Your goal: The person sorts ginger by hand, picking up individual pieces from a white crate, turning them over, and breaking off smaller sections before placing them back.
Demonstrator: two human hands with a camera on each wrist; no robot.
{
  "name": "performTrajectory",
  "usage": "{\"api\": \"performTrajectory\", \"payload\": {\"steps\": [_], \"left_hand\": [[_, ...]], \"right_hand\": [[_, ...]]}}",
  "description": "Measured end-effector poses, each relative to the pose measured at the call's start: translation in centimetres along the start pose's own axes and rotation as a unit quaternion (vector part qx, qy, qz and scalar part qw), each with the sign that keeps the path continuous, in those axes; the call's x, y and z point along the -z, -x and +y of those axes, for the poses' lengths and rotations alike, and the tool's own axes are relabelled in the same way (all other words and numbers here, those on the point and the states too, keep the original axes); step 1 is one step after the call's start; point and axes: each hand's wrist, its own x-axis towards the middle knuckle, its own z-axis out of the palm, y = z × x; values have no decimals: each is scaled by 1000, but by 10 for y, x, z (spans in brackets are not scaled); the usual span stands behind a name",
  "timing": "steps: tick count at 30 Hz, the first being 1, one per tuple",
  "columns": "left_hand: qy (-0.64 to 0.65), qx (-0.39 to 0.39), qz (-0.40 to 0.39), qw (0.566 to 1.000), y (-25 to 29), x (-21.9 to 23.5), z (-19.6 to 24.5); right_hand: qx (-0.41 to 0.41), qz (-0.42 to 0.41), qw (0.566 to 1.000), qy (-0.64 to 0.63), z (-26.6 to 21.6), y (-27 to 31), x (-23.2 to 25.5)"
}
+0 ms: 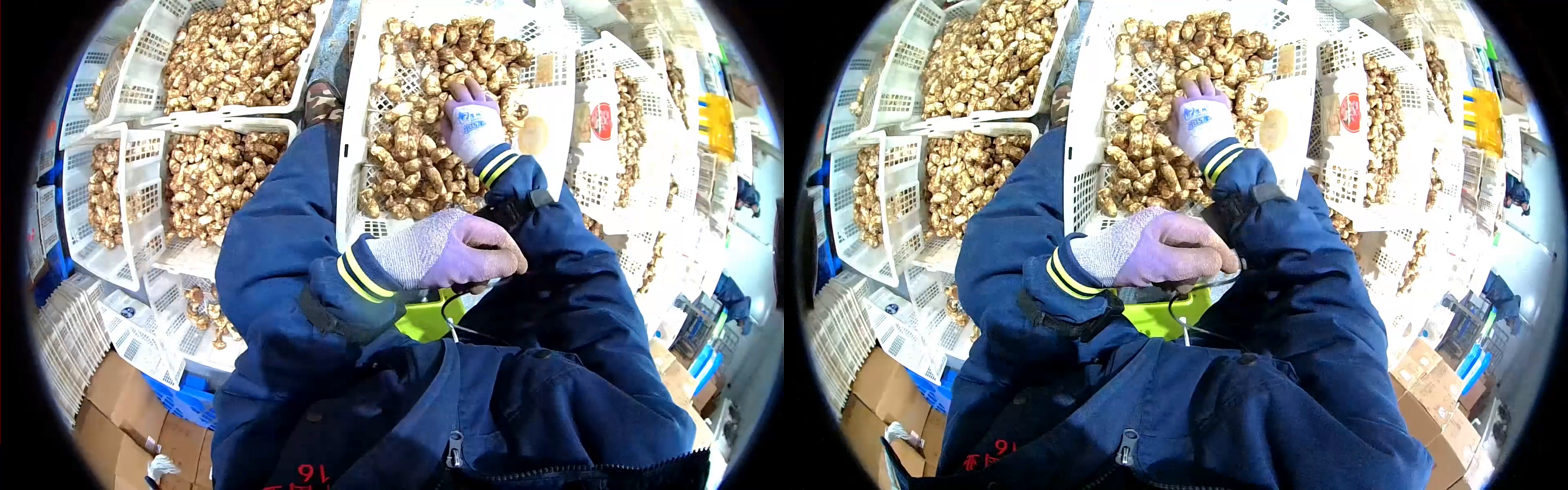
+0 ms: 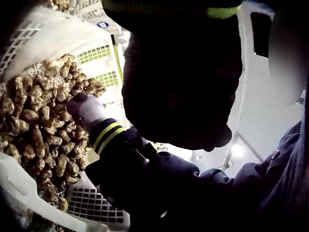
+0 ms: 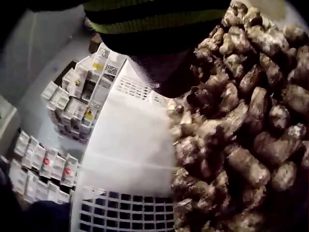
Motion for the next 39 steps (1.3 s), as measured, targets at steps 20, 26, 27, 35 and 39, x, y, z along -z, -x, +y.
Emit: {"api": "performTrajectory", "payload": {"steps": [20,26,27,35,39], "left_hand": [[-117,-27,-28,992,1,-1,-9],[-201,-138,-59,968,-6,4,-19],[-174,-79,-60,980,-6,3,-15],[-133,35,-50,989,-9,3,-10],[-137,29,-41,989,-12,0,-20]], "right_hand": [[-69,-75,982,159,55,-16,25],[128,-136,977,-101,-19,-41,16],[173,-142,967,-120,-29,-41,2],[160,-131,978,-22,-48,-23,-42],[146,-185,971,33,-52,-22,-39]]}}
